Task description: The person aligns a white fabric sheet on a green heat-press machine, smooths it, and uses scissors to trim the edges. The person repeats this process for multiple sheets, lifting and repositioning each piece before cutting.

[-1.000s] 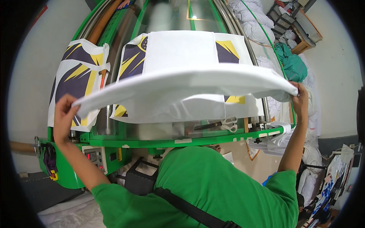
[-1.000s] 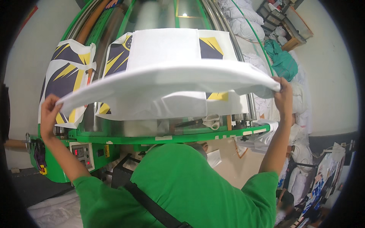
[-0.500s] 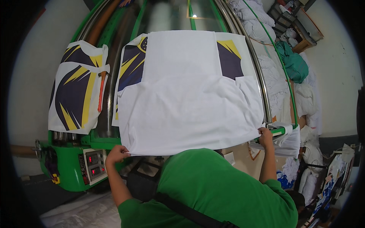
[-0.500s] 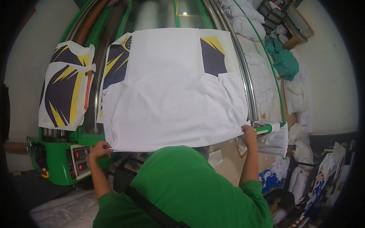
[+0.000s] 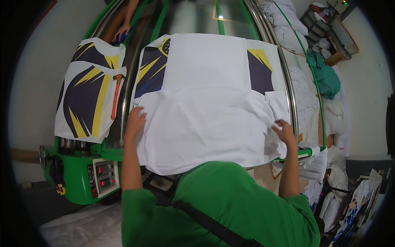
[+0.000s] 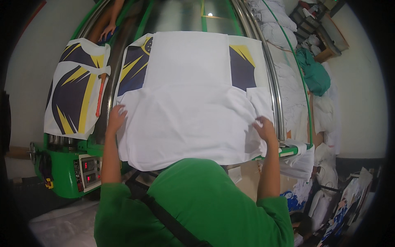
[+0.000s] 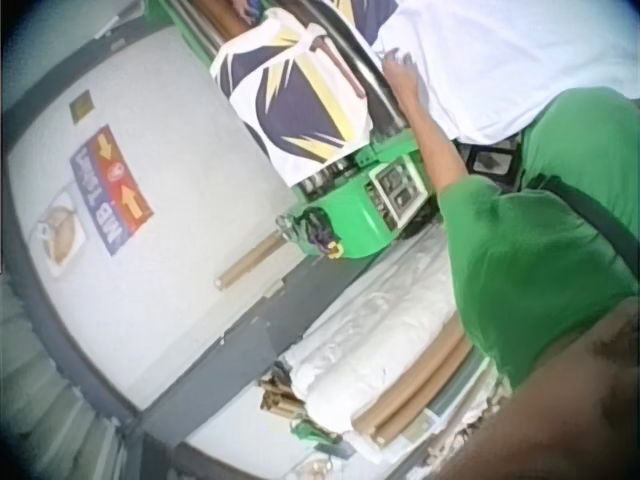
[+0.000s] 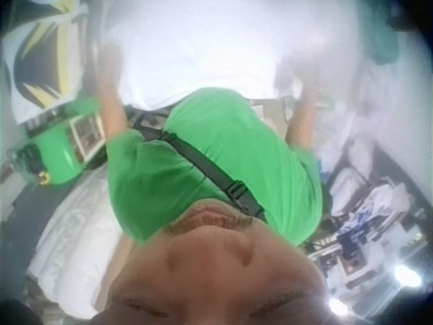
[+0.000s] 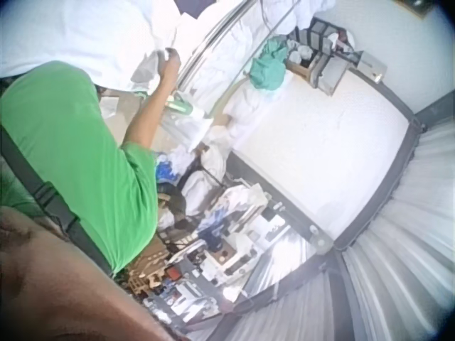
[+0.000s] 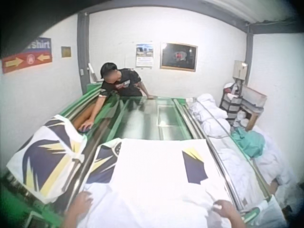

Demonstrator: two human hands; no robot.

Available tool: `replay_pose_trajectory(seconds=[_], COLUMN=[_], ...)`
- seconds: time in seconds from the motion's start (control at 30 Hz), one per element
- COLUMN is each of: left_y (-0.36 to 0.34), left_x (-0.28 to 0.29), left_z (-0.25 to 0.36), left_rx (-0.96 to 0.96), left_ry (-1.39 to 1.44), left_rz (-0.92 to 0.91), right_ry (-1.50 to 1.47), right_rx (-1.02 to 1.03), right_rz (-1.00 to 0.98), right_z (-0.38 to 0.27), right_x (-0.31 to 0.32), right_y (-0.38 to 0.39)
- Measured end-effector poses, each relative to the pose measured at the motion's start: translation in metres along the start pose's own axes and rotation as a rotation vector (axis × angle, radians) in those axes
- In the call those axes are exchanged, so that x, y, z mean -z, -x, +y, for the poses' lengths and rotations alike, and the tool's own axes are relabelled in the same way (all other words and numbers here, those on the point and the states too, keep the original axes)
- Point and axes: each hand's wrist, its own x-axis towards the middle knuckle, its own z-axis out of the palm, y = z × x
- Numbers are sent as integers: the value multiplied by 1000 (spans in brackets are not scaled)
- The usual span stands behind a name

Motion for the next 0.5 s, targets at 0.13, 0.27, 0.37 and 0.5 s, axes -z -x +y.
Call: replay_pose_trajectory(seconds=[0.13,0.27,0.37,0.5], left_y=[-59,-84,-86,-78], left_x=[-36,-41,-25,-7], left_z=[-7,-2,-3,-1], left_rx=[-11,161,178,81], left_ry=[-228,-309,-242,-240], left_rz=[106,35,-15,95], right_ry=[-94,12,173,170], right_rx=[370,128,-34,-16], right_rz=[307,215,4,49], right_z=[-26,-56,-73,-56], right_x=[-41,-60,-52,-56], right_y=[-87,-130,-138,-143])
